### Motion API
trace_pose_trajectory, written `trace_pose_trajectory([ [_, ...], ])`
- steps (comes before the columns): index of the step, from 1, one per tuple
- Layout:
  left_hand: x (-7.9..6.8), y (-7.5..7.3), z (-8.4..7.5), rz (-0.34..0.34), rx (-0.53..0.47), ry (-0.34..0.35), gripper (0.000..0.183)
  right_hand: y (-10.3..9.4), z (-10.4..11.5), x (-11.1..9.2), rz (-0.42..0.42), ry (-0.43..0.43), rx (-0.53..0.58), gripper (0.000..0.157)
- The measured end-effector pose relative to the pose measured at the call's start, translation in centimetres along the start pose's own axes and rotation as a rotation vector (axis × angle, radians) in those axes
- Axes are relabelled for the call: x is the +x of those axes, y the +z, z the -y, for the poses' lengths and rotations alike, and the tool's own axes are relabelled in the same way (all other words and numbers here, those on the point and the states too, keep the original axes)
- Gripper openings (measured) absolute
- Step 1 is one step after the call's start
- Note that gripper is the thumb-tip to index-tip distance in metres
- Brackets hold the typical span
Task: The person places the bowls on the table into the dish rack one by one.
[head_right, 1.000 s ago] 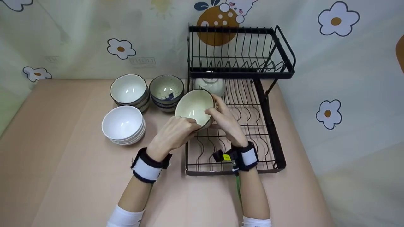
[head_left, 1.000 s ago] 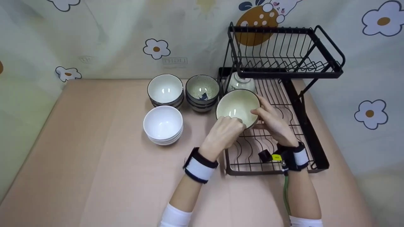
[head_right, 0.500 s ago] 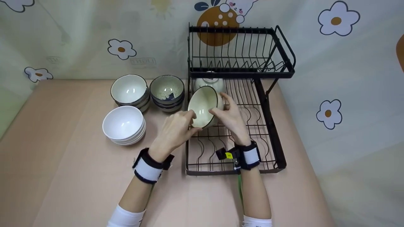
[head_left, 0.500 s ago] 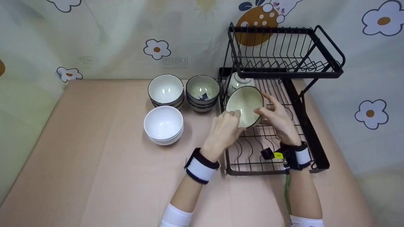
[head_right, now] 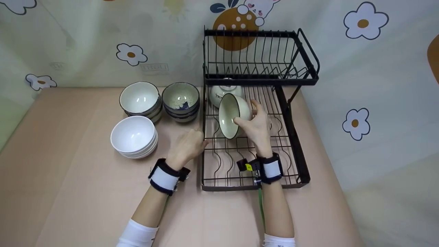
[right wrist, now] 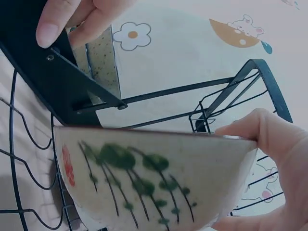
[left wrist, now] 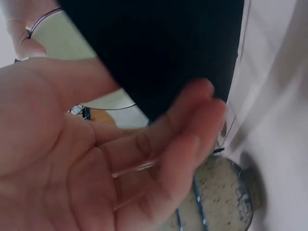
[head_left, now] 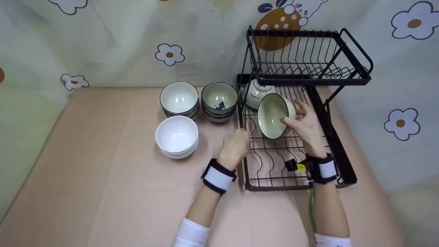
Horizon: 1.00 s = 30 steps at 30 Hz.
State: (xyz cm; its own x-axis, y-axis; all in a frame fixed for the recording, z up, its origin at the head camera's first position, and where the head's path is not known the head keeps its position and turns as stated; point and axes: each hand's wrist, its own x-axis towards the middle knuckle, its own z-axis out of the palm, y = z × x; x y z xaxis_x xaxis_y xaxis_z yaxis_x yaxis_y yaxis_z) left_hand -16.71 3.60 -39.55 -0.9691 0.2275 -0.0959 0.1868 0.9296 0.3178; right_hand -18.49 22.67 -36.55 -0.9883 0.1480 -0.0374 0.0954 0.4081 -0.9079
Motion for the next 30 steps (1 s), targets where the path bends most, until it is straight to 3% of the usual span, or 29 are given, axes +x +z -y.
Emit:
trace_pose_trajectory([
  [6, 0.2, 0.2, 0.0, 0.02, 0.011, 0.025, 0.017, 0.2, -0.1, 0.1, -0.09, -0.027, -0.036, 0.081],
  [14, 0.4, 0.3, 0.0, 0.004, 0.023, 0.036, 0.018, -0.1, -0.8, 0.4, -0.29, -0.142, -0.227, 0.081],
  [20, 0.4, 0.4, 0.0, 0.012, 0.006, 0.04, 0.018, -0.8, -1.5, 1.0, -0.35, -0.19, -0.354, 0.084],
  [26, 0.4, 0.3, 0.1, 0.005, -0.016, 0.027, 0.017, -1.1, -2.4, 3.1, -0.397, -0.399, -0.486, 0.082],
  [30, 0.4, 0.3, 0.1, 0.02, -0.005, 0.025, 0.018, -1.4, -3.3, 4.7, -0.374, -0.504, -0.627, 0.072],
])
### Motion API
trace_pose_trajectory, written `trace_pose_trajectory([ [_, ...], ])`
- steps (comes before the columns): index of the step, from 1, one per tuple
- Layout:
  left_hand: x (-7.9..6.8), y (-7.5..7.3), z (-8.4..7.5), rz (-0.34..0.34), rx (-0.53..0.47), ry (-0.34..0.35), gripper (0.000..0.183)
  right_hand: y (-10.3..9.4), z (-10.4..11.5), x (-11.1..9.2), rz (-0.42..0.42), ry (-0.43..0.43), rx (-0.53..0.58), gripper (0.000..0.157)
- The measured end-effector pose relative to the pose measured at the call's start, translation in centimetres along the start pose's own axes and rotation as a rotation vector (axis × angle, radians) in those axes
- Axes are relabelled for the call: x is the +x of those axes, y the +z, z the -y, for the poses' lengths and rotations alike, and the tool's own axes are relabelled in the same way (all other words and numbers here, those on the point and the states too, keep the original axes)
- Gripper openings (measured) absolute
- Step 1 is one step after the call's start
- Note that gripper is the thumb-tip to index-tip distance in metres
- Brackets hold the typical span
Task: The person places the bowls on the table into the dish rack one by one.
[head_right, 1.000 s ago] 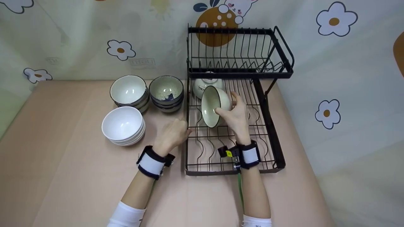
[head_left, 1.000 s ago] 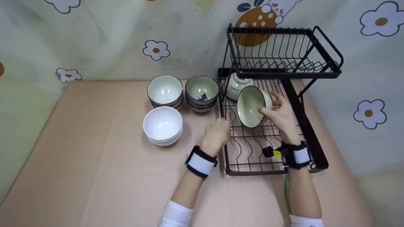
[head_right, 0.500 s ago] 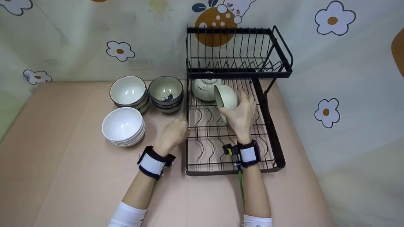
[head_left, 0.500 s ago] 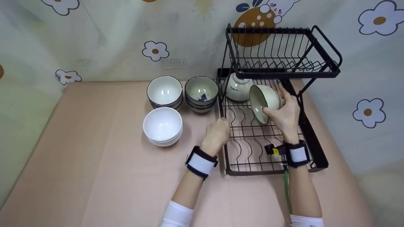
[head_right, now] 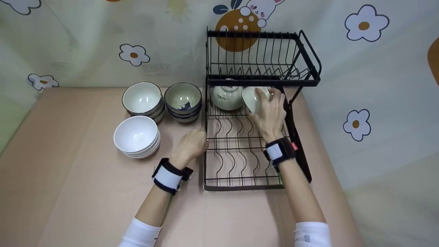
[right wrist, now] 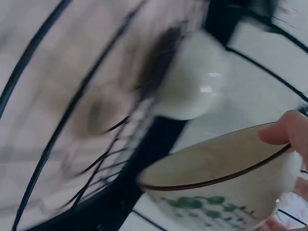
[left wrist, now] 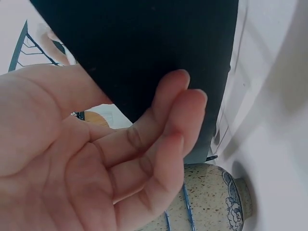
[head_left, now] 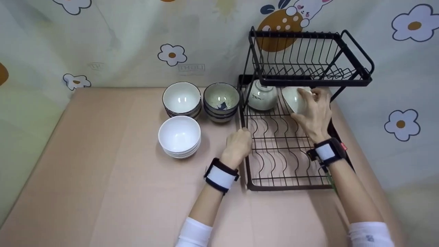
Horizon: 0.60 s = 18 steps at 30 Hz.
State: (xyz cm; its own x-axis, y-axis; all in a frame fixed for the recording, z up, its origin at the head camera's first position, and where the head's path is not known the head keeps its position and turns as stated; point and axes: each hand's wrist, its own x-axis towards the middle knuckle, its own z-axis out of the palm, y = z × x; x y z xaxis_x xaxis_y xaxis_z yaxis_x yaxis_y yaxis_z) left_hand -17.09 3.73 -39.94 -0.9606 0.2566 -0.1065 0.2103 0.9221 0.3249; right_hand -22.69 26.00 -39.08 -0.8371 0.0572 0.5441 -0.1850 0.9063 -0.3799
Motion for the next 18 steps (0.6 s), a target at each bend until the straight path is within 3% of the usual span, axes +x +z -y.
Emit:
trace_pose_trajectory([
  [4, 0.1, 0.1, 0.0, 0.025, 0.011, 0.003, 0.019, 0.9, -1.5, 0.5, 0.028, -0.121, -0.089, 0.072],
  [11, 0.0, 0.2, 0.0, -0.007, 0.008, 0.023, 0.017, 2.2, -3.1, 1.5, -0.003, -0.3, -0.256, 0.069],
  [14, 0.0, 0.1, 0.1, -0.016, 0.011, 0.025, 0.017, 2.7, -3.4, 2.1, 0.026, -0.328, -0.299, 0.067],
  [18, 0.0, 0.1, 0.1, -0.02, 0.005, 0.032, 0.016, 3.3, -3.9, 2.5, 0.095, -0.301, -0.328, 0.07],
])
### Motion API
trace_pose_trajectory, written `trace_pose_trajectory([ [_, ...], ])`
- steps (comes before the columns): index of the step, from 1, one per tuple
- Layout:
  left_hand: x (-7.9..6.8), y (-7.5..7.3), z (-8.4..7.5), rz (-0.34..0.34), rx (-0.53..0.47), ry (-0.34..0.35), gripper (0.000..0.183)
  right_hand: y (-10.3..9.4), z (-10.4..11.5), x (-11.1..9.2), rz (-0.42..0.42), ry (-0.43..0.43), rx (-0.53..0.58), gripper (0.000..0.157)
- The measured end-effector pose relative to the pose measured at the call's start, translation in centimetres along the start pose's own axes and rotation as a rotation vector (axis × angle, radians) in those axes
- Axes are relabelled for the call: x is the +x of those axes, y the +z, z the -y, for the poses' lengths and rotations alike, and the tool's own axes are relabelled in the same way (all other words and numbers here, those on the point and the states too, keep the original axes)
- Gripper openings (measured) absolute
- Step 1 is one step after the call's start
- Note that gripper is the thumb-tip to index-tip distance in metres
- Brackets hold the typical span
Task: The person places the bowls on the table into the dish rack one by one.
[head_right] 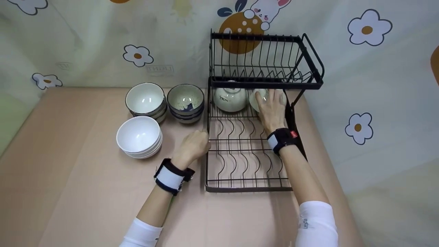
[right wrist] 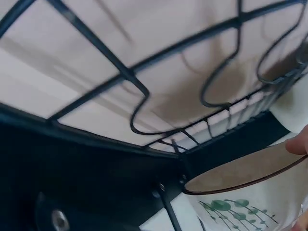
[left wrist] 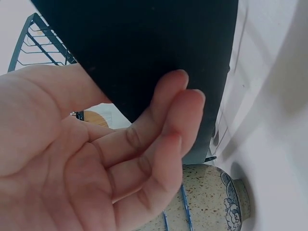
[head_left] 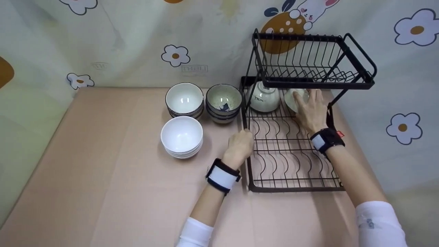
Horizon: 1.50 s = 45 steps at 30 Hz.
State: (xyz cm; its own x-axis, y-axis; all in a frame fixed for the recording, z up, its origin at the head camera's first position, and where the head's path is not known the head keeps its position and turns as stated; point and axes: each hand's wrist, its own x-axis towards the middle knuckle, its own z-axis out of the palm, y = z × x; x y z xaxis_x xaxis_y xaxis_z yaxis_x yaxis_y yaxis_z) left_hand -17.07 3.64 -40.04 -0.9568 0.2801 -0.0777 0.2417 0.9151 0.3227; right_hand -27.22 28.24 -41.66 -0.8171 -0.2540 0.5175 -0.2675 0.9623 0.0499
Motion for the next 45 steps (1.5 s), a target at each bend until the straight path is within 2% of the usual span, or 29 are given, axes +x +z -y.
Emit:
trace_pose_trajectory([
  [3, 0.0, 0.1, 0.1, -0.007, -0.015, 0.005, 0.015, 0.8, -0.3, 0.0, 0.008, 0.006, -0.018, 0.069],
  [12, 0.0, 0.2, 0.1, -0.029, -0.043, 0.01, 0.014, 2.5, -0.6, 0.2, -0.037, 0.011, -0.051, 0.067],
  [18, 0.0, 0.1, 0.1, -0.026, -0.027, 0.02, 0.015, 3.3, -0.6, 0.4, -0.084, 0.019, -0.047, 0.067],
  [24, 0.1, 0.0, 0.1, -0.004, -0.02, 0.015, 0.015, 3.9, -0.6, 0.8, -0.156, 0.002, -0.069, 0.044],
  [27, 0.1, 0.0, 0.1, -0.008, -0.028, 0.02, 0.015, 4.3, -0.6, 0.9, -0.171, -0.007, -0.078, 0.04],
  [36, 0.1, 0.0, 0.3, -0.008, -0.042, 0.001, 0.016, 4.9, -0.4, 1.2, -0.137, -0.077, -0.116, 0.058],
  [41, 0.2, 0.0, 0.3, 0.003, -0.043, -0.007, 0.016, 5.1, -0.2, 1.3, -0.125, -0.066, -0.109, 0.055],
  [45, 0.2, 0.0, 0.3, 0.008, -0.037, -0.002, 0.016, 5.1, -0.1, 1.3, -0.09, -0.045, -0.091, 0.061],
])
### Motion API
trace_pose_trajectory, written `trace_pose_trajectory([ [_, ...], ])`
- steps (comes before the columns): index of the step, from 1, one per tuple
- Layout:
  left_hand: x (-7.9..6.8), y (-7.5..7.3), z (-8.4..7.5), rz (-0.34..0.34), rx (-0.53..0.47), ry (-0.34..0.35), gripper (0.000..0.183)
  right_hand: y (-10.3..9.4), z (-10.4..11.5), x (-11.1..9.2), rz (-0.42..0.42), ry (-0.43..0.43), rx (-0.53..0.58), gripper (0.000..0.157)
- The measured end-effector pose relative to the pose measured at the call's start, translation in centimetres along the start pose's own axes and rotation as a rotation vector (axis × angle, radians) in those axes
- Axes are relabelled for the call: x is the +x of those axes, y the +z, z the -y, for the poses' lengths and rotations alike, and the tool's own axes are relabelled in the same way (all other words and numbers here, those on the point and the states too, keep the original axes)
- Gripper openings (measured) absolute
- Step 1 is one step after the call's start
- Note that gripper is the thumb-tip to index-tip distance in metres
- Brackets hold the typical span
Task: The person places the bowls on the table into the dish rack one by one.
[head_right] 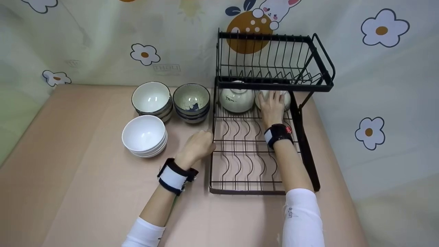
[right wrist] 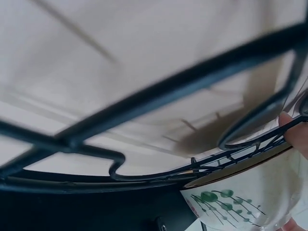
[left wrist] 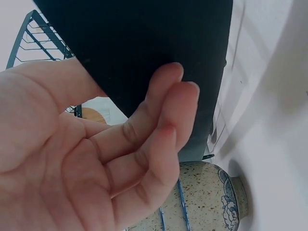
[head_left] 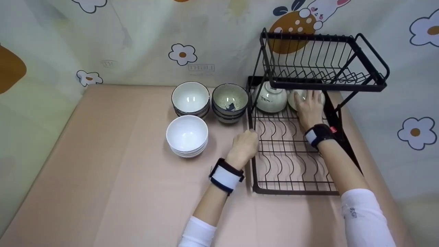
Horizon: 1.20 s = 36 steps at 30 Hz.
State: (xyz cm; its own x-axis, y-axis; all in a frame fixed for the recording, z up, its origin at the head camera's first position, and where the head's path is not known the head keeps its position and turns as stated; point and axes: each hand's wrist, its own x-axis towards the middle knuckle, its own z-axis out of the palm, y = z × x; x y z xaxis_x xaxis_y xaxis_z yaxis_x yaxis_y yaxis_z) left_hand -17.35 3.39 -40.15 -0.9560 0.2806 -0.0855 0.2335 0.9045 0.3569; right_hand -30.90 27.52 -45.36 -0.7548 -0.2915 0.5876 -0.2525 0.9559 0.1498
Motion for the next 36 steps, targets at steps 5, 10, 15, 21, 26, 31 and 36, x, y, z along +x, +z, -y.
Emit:
trace_pose_trajectory([
  [5, 0.0, -0.1, 0.0, 0.003, -0.006, 0.003, 0.016, -0.2, 0.1, 0.0, 0.051, 0.017, 0.009, 0.066],
  [10, 0.0, 0.0, 0.0, 0.006, -0.012, 0.007, 0.016, -0.3, 0.2, -0.2, 0.091, 0.023, 0.005, 0.067],
  [15, 0.0, 0.0, 0.0, 0.008, -0.006, 0.011, 0.016, -0.5, 0.2, -0.3, 0.112, 0.02, -0.002, 0.062],
  [21, 0.0, 0.0, 0.1, -0.009, -0.006, 0.005, 0.016, -1.1, 0.6, -0.1, 0.135, 0.05, 0.057, 0.057],
  [26, 0.0, 0.1, 0.0, -0.015, 0.001, 0.001, 0.016, -2.5, 1.2, 0.2, 0.176, 0.108, 0.139, 0.048],
  [31, 0.0, 0.1, 0.0, -0.022, -0.001, 0.008, 0.016, -4.5, 1.8, 0.5, 0.25, 0.198, 0.181, 0.04],
  [36, 0.0, 0.1, 0.0, -0.033, 0.001, 0.021, 0.015, -6.9, 2.7, 0.4, 0.351, 0.296, 0.234, 0.038],
])
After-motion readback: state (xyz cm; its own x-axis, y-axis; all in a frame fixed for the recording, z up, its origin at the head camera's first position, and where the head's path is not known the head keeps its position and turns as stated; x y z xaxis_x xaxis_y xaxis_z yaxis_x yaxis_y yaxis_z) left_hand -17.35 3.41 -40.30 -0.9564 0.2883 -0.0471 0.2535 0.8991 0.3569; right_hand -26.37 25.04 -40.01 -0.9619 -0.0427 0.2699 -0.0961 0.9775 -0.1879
